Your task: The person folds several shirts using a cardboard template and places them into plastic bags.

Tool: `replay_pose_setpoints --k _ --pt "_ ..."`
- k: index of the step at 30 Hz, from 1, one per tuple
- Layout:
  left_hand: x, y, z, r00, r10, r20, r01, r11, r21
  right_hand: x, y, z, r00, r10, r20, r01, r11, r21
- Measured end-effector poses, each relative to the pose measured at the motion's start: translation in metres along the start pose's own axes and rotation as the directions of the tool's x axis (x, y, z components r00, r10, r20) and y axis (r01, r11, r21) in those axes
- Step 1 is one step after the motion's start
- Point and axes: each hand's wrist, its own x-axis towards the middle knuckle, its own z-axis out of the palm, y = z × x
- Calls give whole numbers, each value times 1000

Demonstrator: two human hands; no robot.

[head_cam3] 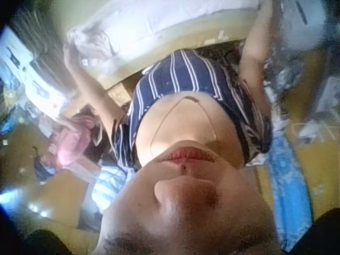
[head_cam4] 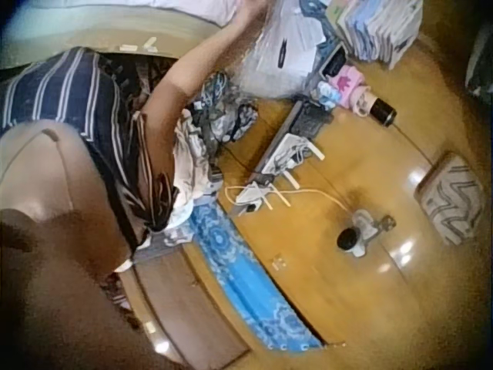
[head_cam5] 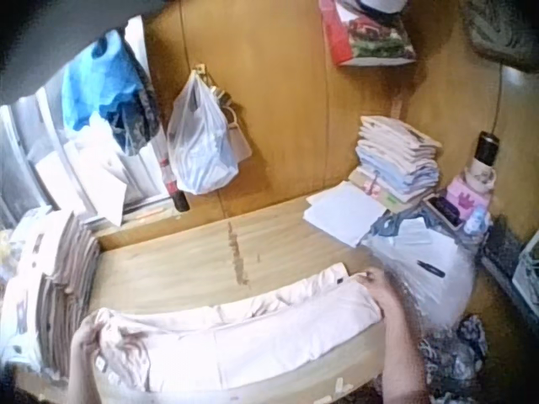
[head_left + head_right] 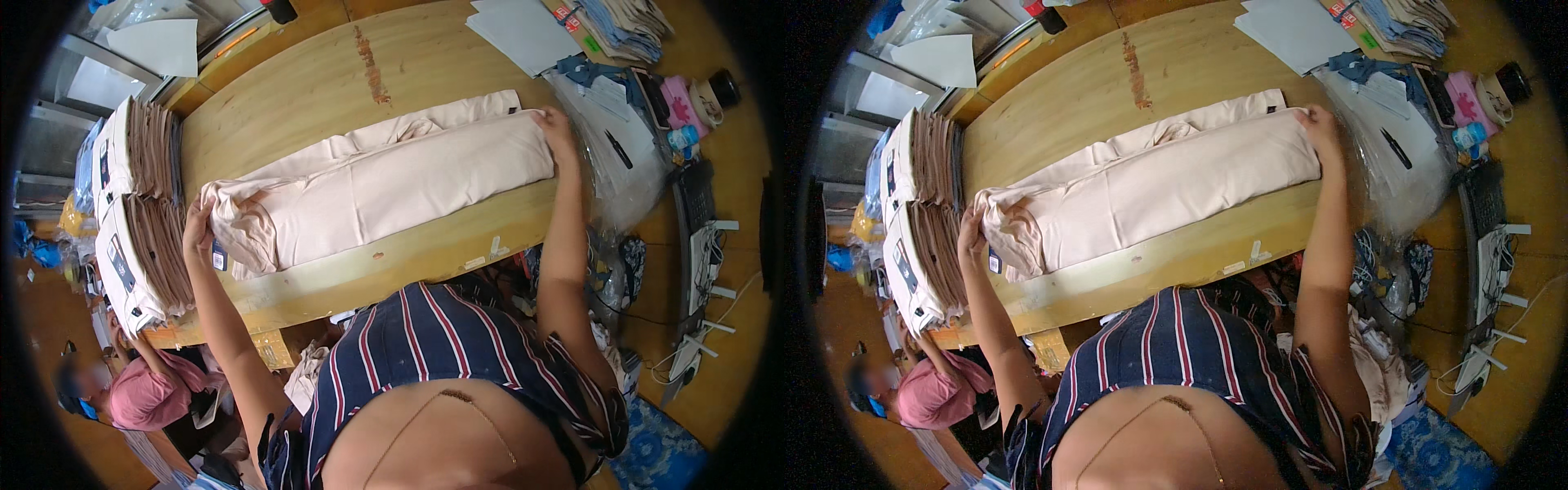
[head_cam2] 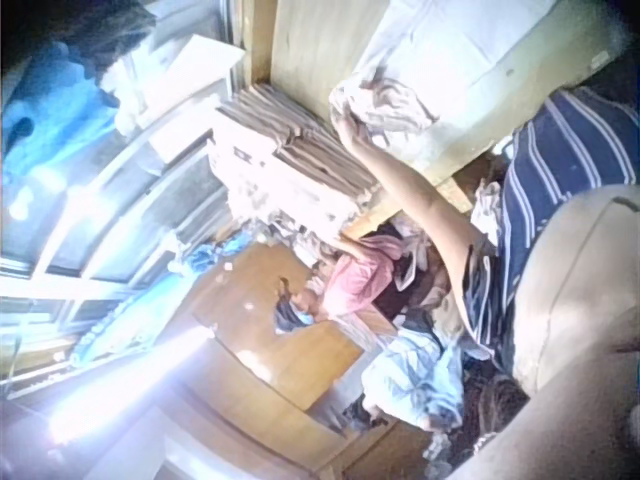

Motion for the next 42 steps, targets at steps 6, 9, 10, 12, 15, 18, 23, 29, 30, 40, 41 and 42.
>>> replay_pose_setpoints --k 6,9,10,12,15,18,23,29,30,40,41,42 --pt "24 -46 52 685 727 -46 -261 304 916 -3 -7 25 987 -23 -159 -56 877 -476" --pt "-19 -63 156 713 572 405 -548 94 831 -43 -58 34 945 -216 -246 -26 699 -714" --pt "-34 -59 189 808 294 510 -539 21 842 -57 -63 48 931 -298 -213 55 689 -722" --pt "-38 -79 216 783 225 580 -570 -114 813 -88 -78 79 919 -369 -138 160 670 -724" --pt "-38 -98 217 808 200 554 -522 -193 831 -98 -29 85 960 -266 -89 114 660 -742" --pt "-56 -111 226 787 207 581 -563 -144 814 -88 -6 47 994 -65 -83 -20 656 -754" --pt "-91 -117 240 775 421 472 -535 38 844 -97 -103 72 973 -230 37 152 507 -849" --pt "-163 -114 164 568 810 -145 -326 384 864 -196 -210 241 78 -815 574 914 288 285" --pt "-168 -116 150 543 790 -285 -210 456 865 -211 -212 262 -97 -808 581 939 119 322" --pt "-168 -102 50 842 493 -219 84 280 956 10 -233 362 828 -399 394 149 833 532" --pt "-166 -104 47 841 505 -192 74 245 967 32 -229 364 865 -383 323 153 815 559" --pt "-162 -105 44 843 516 -153 52 206 977 59 -216 369 881 -301 364 120 888 443"
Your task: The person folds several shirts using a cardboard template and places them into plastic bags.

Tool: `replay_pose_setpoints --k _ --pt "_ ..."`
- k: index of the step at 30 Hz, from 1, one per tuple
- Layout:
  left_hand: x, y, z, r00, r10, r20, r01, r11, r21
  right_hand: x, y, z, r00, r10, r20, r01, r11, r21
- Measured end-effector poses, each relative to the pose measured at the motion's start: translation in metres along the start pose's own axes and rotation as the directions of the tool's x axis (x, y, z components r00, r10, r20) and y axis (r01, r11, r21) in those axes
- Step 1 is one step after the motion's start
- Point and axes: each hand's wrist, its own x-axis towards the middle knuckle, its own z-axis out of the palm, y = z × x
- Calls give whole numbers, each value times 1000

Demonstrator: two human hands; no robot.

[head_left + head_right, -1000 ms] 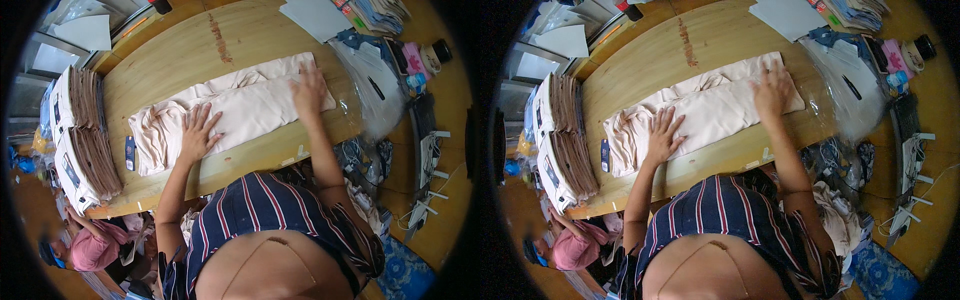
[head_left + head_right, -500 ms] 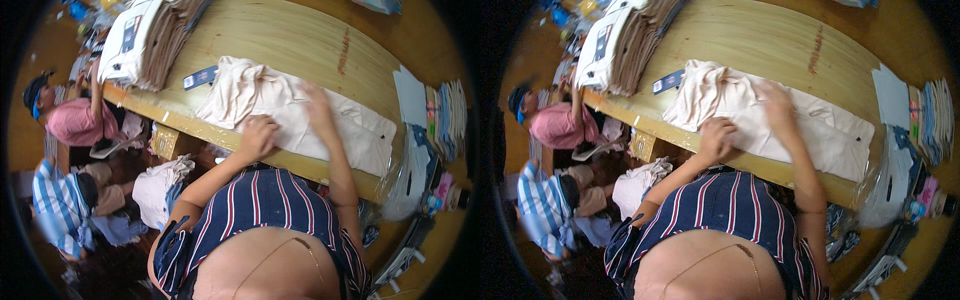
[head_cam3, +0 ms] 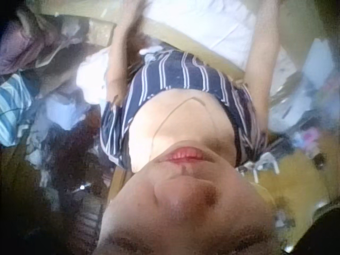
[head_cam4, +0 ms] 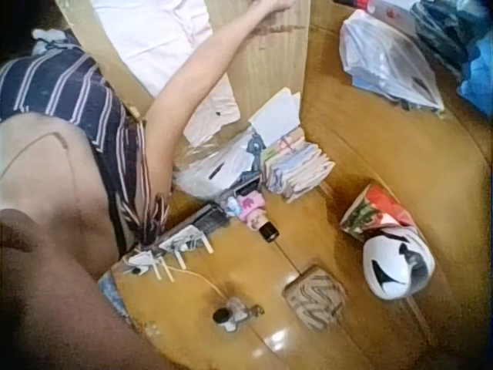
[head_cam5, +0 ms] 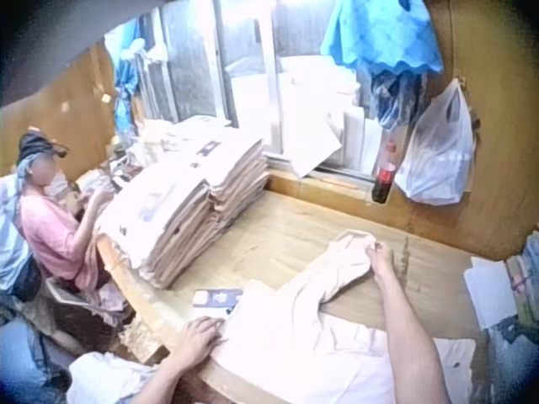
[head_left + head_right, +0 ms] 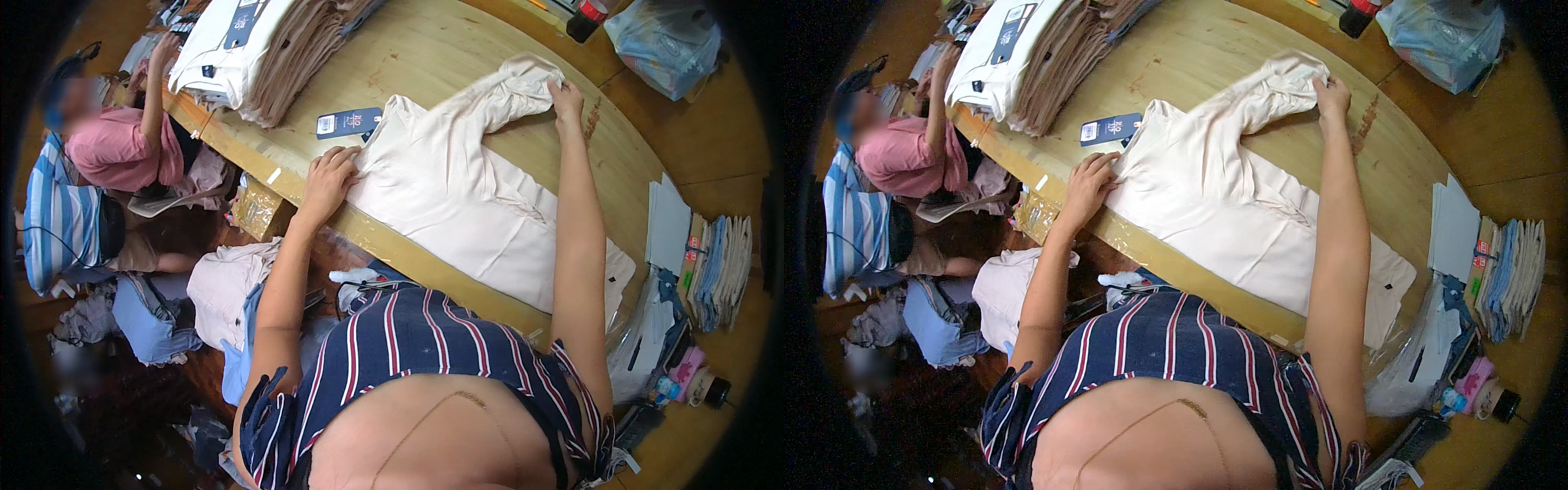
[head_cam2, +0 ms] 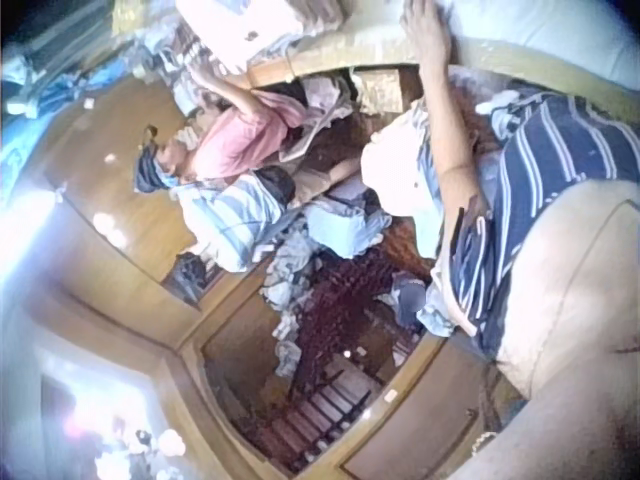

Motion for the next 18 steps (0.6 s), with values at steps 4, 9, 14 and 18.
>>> replay_pose_setpoints --k 4,9,14,18 --pt "13 4 4 999 36 -28 -37 999 -36 31 26 -17 969 245 13 -237 948 -213" --pt "18 5 1 1000 -10 -9 9 997 -74 3 -71 5 944 -16 328 -57 975 214" --pt "17 6 0 997 -73 6 74 993 -92 -108 -158 -104 812 -287 509 77 916 394" --pt "16 7 1 995 -92 44 96 991 -89 -184 -98 -192 659 -193 727 -14 963 269"
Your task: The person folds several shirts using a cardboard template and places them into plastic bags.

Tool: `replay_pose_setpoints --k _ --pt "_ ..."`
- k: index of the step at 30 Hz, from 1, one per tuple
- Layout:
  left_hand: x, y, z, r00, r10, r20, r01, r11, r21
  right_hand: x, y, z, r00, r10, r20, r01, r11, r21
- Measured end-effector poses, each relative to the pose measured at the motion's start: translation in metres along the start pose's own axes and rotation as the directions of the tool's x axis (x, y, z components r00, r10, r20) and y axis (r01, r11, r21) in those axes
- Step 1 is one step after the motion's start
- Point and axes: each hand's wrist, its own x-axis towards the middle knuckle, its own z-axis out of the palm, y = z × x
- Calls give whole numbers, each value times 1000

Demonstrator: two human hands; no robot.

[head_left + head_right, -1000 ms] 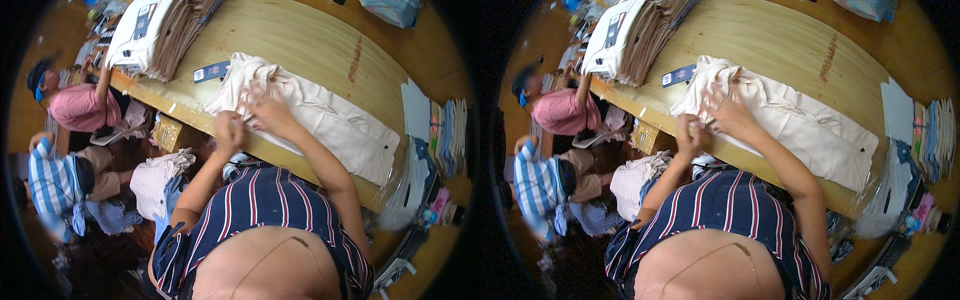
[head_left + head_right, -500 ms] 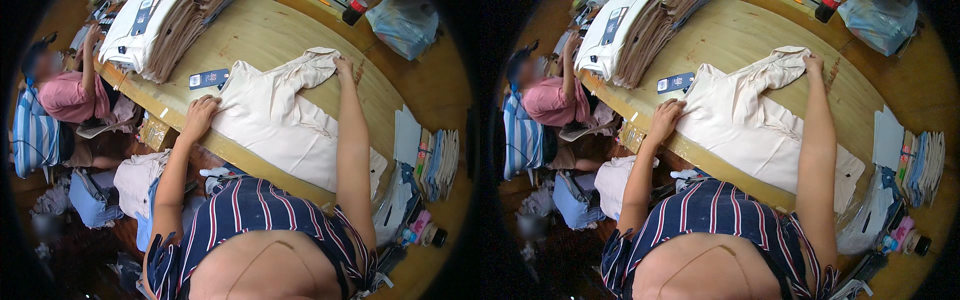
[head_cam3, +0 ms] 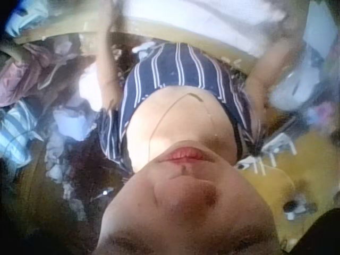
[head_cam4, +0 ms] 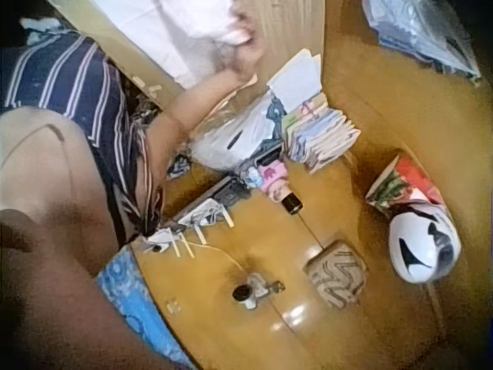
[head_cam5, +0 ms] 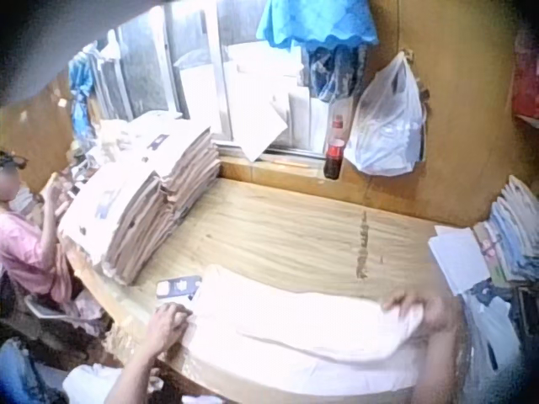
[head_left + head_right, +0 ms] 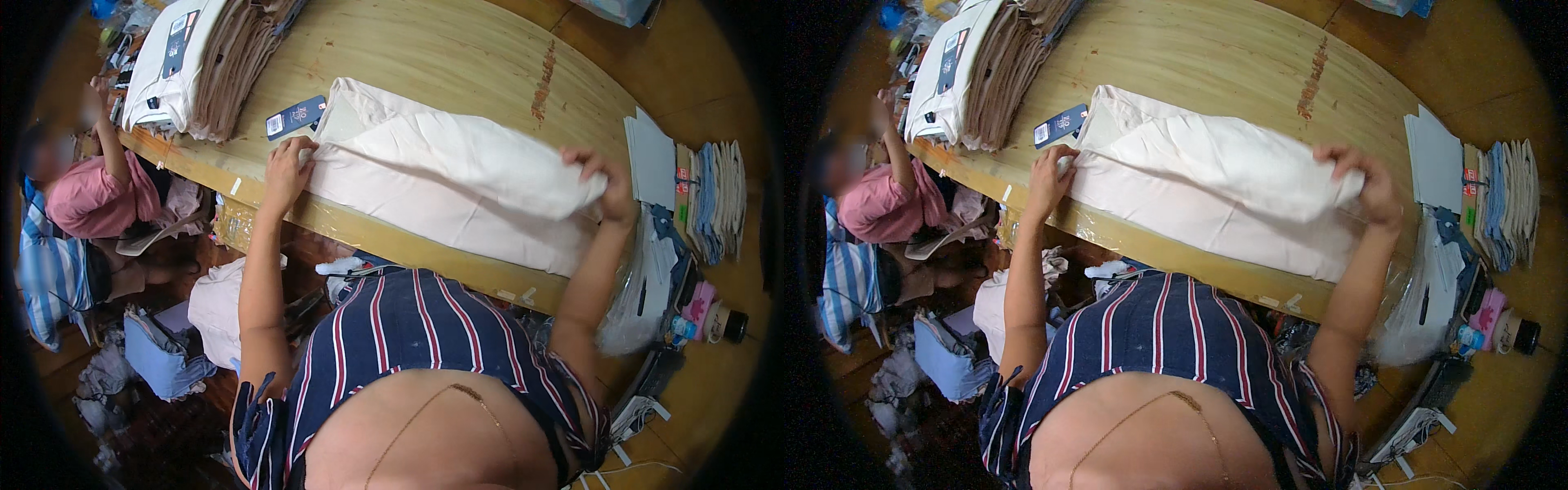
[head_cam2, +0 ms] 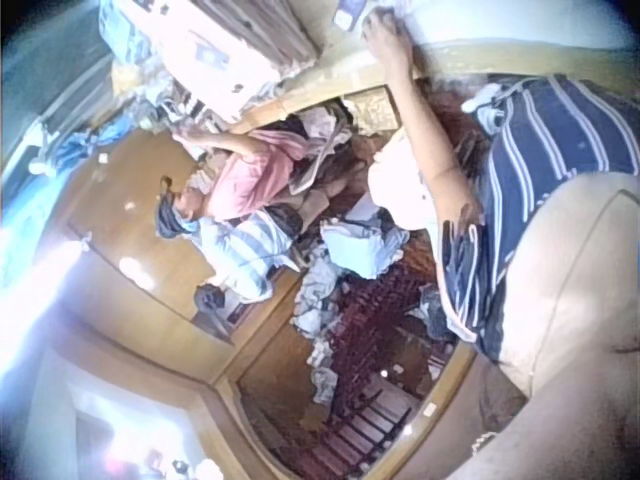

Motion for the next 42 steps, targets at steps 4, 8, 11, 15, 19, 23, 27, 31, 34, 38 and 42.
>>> replay_pose_setpoints --k 4,8,11,15,19,23,27,31,34,38,42 --pt "6 2 0 998 56 -4 -55 998 11 -80 51 3 892 351 -286 -422 872 -249" --pt "3 6 -3 999 48 21 -50 997 66 -113 45 7 920 212 -329 -324 885 -335" --pt "13 3 -3 998 68 13 -69 930 360 -122 57 13 909 133 -396 -354 747 -563" --pt "24 89 43 949 238 -206 -223 970 93 -141 69 16 755 -140 -641 -477 555 -682" --pt "26 90 68 951 277 136 -307 895 325 -177 87 21 425 -315 -849 -853 175 -492" --pt "43 43 45 956 223 193 -281 886 368 -194 95 63 225 -281 -933 -964 76 -256" --pt "47 107 62 923 373 -92 -365 927 90 -183 88 92 41 -258 -965 -989 125 -75" --pt "22 241 88 678 705 207 -648 706 -284 -172 89 95 69 -195 -978 -978 179 -105" --pt "5 259 133 495 852 168 -828 522 -207 -183 107 77 76 -125 -989 -875 468 -127" --pt "20 256 128 608 789 88 -629 547 -552 -146 82 81 151 -200 -968 -644 723 -250" --pt "51 242 110 817 300 493 459 181 -870 -74 46 127 661 -421 -621 -423 475 -772"
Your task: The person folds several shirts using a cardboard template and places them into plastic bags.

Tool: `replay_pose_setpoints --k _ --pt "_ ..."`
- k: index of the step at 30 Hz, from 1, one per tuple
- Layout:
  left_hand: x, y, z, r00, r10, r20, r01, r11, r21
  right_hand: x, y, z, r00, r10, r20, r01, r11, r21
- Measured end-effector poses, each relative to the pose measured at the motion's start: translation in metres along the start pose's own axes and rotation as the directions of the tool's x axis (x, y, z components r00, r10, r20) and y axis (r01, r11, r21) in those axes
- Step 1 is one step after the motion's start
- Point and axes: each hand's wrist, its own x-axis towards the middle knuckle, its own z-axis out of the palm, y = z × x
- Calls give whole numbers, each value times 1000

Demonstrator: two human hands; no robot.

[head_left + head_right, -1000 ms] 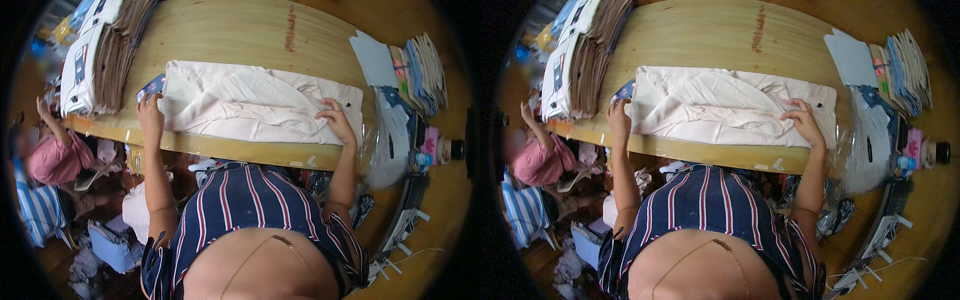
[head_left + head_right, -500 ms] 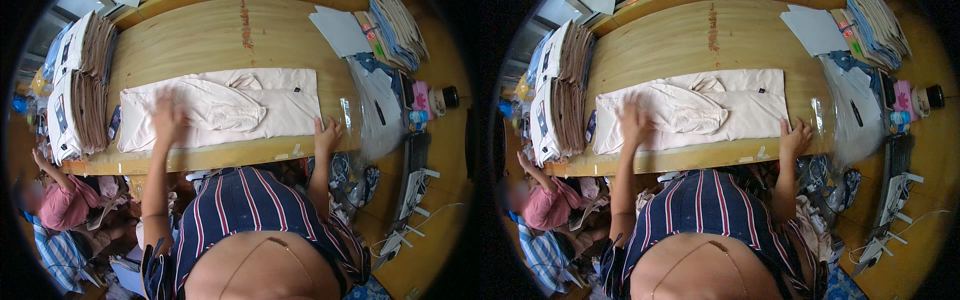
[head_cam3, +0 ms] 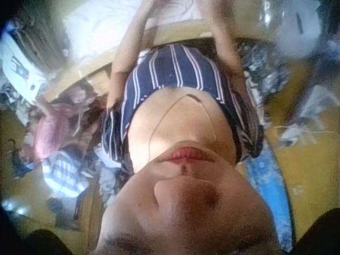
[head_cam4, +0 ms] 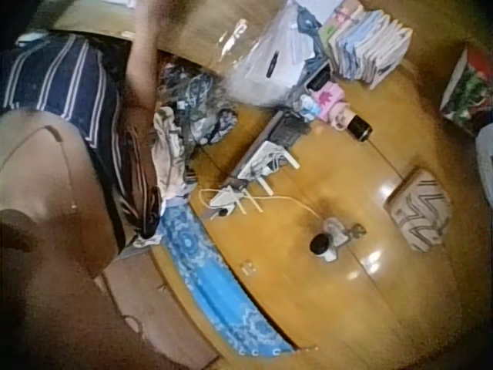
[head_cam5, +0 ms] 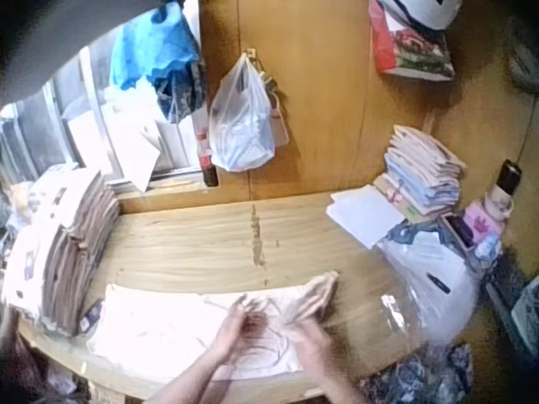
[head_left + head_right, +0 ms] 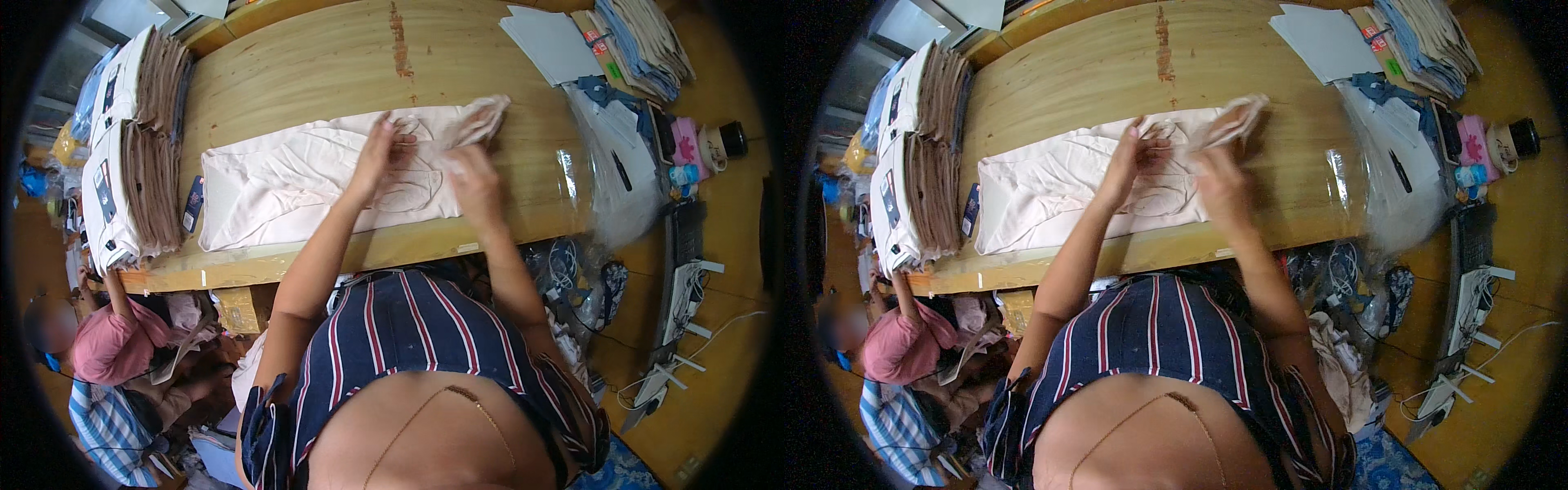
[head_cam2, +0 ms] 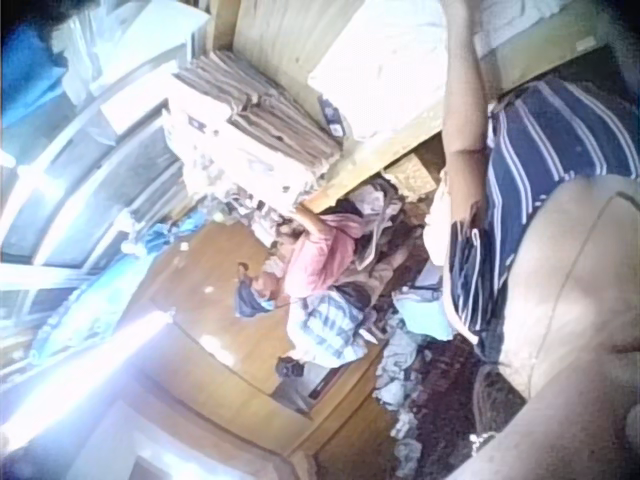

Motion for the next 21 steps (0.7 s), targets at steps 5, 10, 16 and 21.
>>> replay_pose_setpoints --k 5,10,16,21 --pt "1 -1 -15 992 -73 -106 95 971 221 -20 -16 51 923 -280 265 332 927 -177" --pt "-14 -2 -6 974 219 -63 -122 734 668 -43 -9 45 901 -280 332 330 938 -102" --pt "-42 -11 18 760 549 350 -380 -63 923 1 10 6 996 -63 61 38 937 346" --pt "-47 -37 23 880 370 299 -263 -145 954 71 63 62 861 -295 415 193 943 269"
